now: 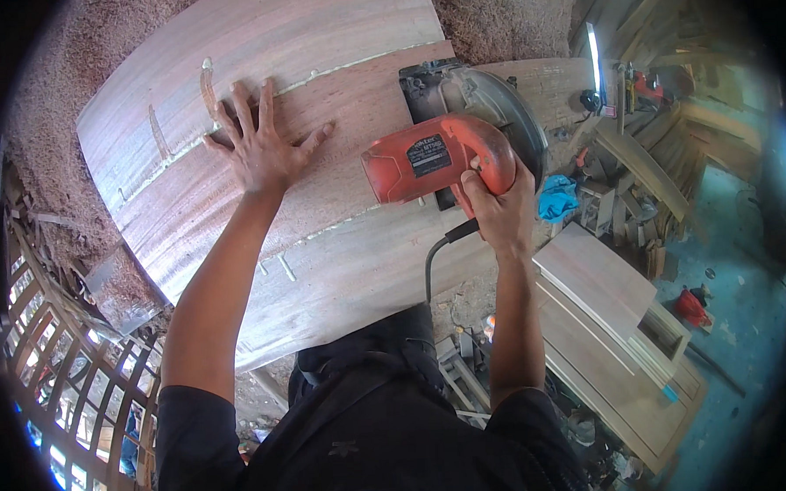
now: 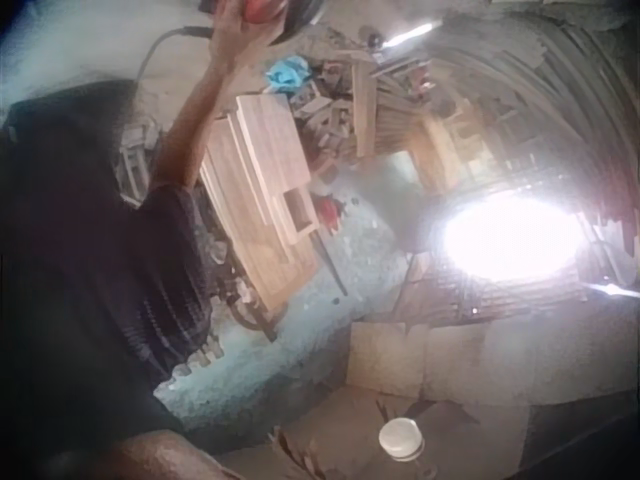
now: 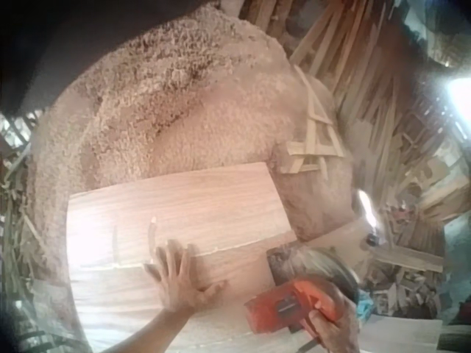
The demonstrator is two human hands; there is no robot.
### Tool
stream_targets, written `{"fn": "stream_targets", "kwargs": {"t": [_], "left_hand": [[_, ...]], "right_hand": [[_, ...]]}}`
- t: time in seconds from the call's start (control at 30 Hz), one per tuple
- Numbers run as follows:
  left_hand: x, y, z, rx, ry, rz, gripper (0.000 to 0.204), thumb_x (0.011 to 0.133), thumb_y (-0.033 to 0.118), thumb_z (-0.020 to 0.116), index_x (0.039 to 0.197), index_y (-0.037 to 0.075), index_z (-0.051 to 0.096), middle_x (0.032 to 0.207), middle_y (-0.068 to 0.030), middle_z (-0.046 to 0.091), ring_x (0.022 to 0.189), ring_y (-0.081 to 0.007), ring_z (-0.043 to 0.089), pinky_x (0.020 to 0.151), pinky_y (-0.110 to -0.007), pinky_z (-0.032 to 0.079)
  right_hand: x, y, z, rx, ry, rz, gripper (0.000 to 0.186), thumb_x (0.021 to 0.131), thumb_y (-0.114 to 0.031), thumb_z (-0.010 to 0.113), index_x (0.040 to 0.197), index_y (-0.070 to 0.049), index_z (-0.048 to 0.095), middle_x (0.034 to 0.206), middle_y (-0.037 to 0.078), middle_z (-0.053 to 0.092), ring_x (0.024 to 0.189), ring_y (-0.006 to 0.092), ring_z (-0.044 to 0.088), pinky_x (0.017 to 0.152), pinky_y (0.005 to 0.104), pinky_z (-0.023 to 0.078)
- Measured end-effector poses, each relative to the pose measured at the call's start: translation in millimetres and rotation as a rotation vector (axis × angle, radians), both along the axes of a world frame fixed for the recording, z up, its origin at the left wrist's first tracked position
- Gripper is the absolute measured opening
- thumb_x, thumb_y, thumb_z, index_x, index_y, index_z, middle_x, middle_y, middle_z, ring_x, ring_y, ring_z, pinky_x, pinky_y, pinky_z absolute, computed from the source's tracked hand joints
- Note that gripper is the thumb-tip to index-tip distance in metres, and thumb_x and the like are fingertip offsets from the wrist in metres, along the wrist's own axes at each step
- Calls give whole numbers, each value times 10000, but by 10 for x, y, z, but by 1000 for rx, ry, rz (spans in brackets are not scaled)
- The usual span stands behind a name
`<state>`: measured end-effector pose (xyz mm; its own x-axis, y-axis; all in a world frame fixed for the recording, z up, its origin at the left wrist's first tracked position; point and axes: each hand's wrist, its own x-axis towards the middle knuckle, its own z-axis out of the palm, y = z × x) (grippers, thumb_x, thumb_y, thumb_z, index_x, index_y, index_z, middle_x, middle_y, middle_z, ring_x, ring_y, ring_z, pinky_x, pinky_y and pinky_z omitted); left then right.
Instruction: Measure and cut a wooden panel using a circular saw and hand tools.
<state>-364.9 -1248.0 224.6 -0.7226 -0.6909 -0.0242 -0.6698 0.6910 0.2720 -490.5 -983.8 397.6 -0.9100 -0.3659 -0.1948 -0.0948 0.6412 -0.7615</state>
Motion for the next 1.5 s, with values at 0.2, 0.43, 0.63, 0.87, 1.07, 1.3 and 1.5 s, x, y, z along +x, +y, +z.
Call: {"fn": "stream_targets", "kwargs": {"t": [0.2,0.43,0.63,0.87,1.07,1.3,1.5], "left_hand": [[-27,-11,37,20,-50,-3,1249,668,1024,449,1649,289,204,1719,-172,41,1568,-460,-35,1119,-833,2],[-28,-19,42,28,-23,-6,1247,672,1021,447,1647,277,220,1719,-180,34,1566,-469,-29,1106,-841,-16],[-21,-19,9,47,16,-11,1247,668,1021,453,1641,271,238,1716,-190,28,1559,-489,-30,1094,-852,-22],[-27,-33,34,67,9,-4,1244,669,1021,452,1641,276,235,1716,-189,32,1559,-486,-35,1097,-848,-45],[-21,-36,33,70,22,-5,1234,671,1010,477,1637,279,246,1715,-192,56,1559,-489,-23,1102,-840,-57],[-21,-24,32,58,37,-7,1218,681,1005,477,1634,276,264,1713,-197,71,1559,-493,-5,1099,-842,-42],[-16,-19,37,57,28,-8,1219,683,1006,473,1636,278,256,1715,-194,54,1559,-493,-1,1098,-843,-33]], "right_hand": [[-66,-86,30,-16,-20,3,139,839,-37,715,960,1,658,834,30,666,757,104,616,718,281,513],[-130,-132,-24,-31,22,74,102,882,11,655,972,-25,623,721,7,602,557,56,513,505,245,409],[-171,-219,14,-23,-32,4,128,833,-37,716,943,-2,660,819,30,657,748,102,608,711,279,508],[-223,-241,-14,-33,-28,53,113,861,2,680,965,-11,640,778,16,626,651,78,560,600,265,457],[-201,-279,2,-42,-33,7,127,837,-20,711,950,9,664,845,28,663,752,108,616,707,285,515],[-194,-270,-12,44,72,39,140,846,-37,714,970,9,671,857,51,674,773,131,636,732,302,526],[-178,-239,-44,21,61,26,165,843,-48,723,990,13,681,875,64,693,779,137,648,736,303,527]]}}
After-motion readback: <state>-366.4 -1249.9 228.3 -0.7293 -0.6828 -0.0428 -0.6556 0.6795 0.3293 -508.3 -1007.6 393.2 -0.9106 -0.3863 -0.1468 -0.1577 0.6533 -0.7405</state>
